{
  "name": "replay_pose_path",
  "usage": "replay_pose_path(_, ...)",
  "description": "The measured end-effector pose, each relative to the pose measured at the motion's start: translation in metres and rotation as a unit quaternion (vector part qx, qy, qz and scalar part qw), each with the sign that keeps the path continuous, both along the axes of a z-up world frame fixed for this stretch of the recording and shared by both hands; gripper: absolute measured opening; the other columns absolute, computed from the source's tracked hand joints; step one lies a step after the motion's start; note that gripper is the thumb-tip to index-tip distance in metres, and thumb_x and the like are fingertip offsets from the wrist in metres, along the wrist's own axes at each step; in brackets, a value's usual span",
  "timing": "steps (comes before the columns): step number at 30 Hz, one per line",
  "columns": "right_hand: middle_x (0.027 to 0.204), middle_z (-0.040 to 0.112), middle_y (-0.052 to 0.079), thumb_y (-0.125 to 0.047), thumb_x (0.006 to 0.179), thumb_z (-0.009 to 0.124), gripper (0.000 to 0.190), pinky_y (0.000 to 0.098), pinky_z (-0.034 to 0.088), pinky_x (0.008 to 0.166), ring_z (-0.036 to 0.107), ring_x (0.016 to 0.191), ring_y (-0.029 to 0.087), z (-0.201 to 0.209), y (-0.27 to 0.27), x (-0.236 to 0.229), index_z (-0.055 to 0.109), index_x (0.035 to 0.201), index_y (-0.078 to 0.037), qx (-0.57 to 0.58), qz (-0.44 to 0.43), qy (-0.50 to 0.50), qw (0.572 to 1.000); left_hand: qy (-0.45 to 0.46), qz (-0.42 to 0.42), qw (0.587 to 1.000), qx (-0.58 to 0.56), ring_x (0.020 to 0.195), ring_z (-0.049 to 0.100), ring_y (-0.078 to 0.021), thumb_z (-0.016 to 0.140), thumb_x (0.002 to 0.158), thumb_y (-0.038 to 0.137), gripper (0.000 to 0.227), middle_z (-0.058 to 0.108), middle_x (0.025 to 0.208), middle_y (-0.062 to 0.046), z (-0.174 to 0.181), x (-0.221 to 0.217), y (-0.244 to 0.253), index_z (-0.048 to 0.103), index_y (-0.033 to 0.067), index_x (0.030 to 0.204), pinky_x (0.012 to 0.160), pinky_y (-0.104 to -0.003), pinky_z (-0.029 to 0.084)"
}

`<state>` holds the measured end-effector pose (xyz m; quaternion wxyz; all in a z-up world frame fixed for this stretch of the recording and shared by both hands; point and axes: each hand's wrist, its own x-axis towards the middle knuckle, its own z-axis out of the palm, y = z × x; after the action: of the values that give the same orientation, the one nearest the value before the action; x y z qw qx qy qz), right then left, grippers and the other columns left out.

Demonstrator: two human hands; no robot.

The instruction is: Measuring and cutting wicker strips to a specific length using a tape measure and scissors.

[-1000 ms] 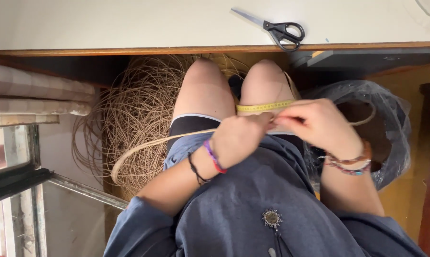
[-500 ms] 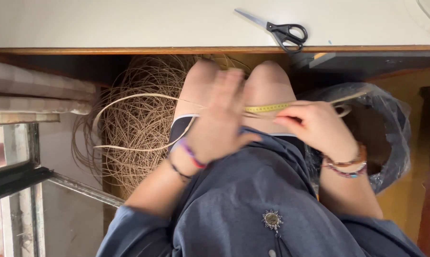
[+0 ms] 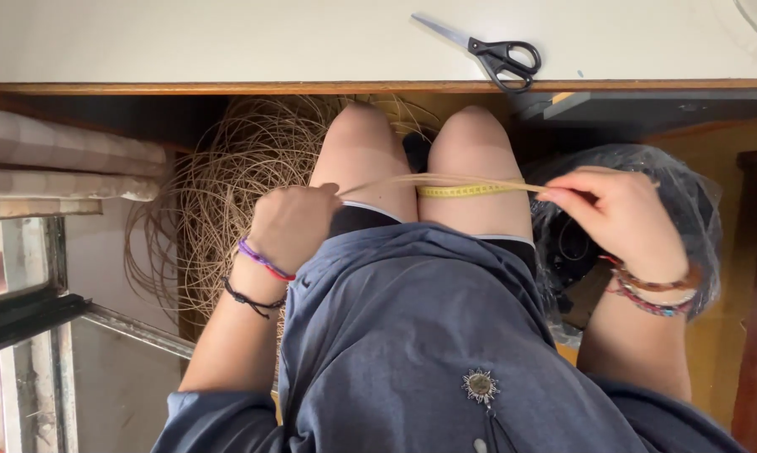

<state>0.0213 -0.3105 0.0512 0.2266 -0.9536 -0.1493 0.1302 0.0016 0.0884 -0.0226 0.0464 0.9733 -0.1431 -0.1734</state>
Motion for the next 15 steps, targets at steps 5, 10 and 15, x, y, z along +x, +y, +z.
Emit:
replay_pose_path(5,0.097,0.079,0.004,-0.018,0.096,0.067,0.016,0.0363,0.053,0.079,0.072,0.083,0.022,-0.008,0.061,0.002,0.079,0.099,-0.007,0.085,0.104,-0.003,0.991,-0.089,-0.048,0.988,-0.119,0.086,0.063,-0.0314,0.062,0.086,0.039,0.042,0.058,0.123,-0.011,0.051,0.008,-0.107,0.053,0.0148,0.120,0.068,-0.048,0.052)
replay_pose_path(10,0.099,0.079,0.004,-0.012,0.096,0.066,0.015,0.0342,0.054,0.079,0.073,0.087,0.020,0.005,0.063,0.010,0.078,0.101,-0.007,0.116,0.130,-0.003,0.985,-0.183,-0.093,0.949,-0.237,0.049,0.067,-0.0293,0.054,0.105,0.037,0.024,0.067,0.063,-0.003,-0.002,-0.007,-0.106,0.063,0.0151,0.099,0.041,-0.045,0.049)
replay_pose_path(15,0.088,0.075,0.000,-0.022,0.100,0.068,0.016,0.0310,0.043,0.070,0.061,0.068,0.016,0.003,0.014,0.008,0.079,0.103,-0.011,0.038,0.021,-0.003,0.999,-0.030,-0.024,0.995,-0.088,0.057,0.072,-0.0314,0.046,0.099,0.018,0.027,0.073,0.070,-0.003,0.010,0.004,-0.029,0.069,0.0225,0.113,0.044,-0.046,0.053)
